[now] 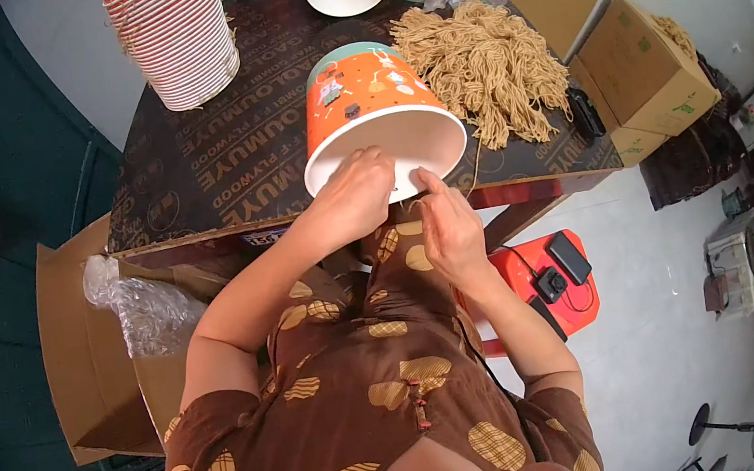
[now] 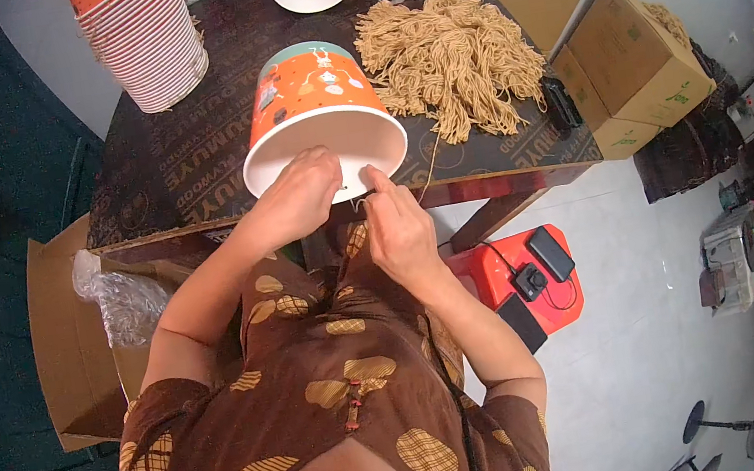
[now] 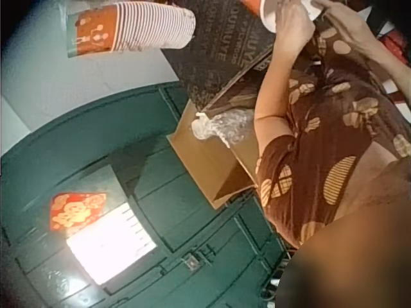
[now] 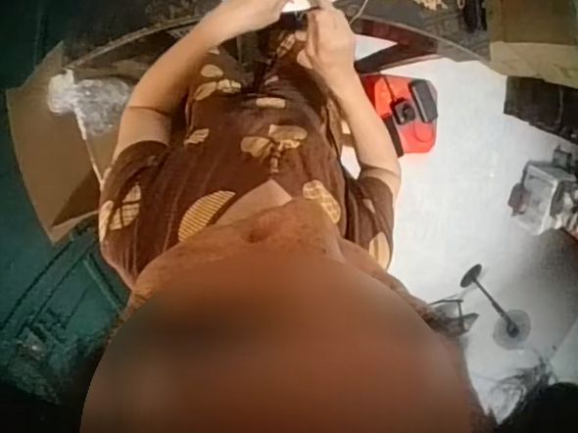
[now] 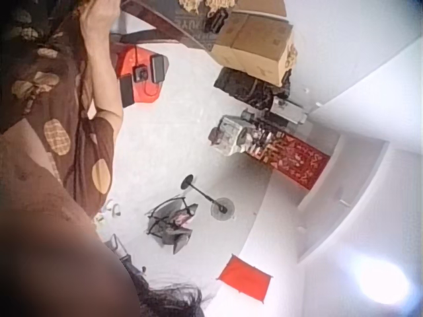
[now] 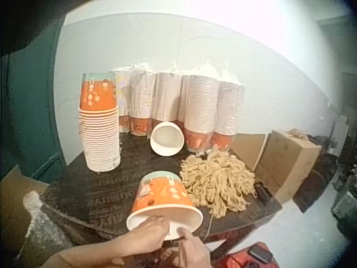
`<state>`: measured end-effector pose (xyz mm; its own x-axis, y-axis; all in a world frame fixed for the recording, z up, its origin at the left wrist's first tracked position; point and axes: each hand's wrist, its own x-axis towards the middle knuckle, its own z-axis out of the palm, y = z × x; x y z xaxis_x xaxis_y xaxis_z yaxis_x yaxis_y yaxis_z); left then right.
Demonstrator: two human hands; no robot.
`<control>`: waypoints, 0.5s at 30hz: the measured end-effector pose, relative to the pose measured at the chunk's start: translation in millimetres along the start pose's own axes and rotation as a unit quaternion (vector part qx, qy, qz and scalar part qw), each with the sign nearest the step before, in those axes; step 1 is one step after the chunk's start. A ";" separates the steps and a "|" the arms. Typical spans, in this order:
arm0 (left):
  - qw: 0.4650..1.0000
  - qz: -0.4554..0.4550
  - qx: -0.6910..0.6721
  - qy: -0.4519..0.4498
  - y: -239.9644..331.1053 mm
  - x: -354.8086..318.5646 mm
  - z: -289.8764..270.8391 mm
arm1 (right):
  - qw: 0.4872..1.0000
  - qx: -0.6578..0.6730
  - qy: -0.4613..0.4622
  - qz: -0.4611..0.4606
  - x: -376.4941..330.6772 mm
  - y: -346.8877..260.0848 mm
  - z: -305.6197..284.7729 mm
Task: Attaching string handles to decorative paper buckets at a workbench.
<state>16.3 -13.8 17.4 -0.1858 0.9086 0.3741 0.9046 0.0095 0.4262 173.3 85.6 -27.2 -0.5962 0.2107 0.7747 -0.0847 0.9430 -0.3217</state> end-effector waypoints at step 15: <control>0.968 -0.148 -0.179 -0.091 10.6 14.0 -5.6 | 0.995 0.088 -0.018 0.039 5.9 6.2 -3.9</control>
<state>21.1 -3.4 31.7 -0.3154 0.9474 0.0541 0.6246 0.1643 0.7635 172.4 93.6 -22.6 -0.6339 0.2698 0.7248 -0.1741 0.8633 -0.4737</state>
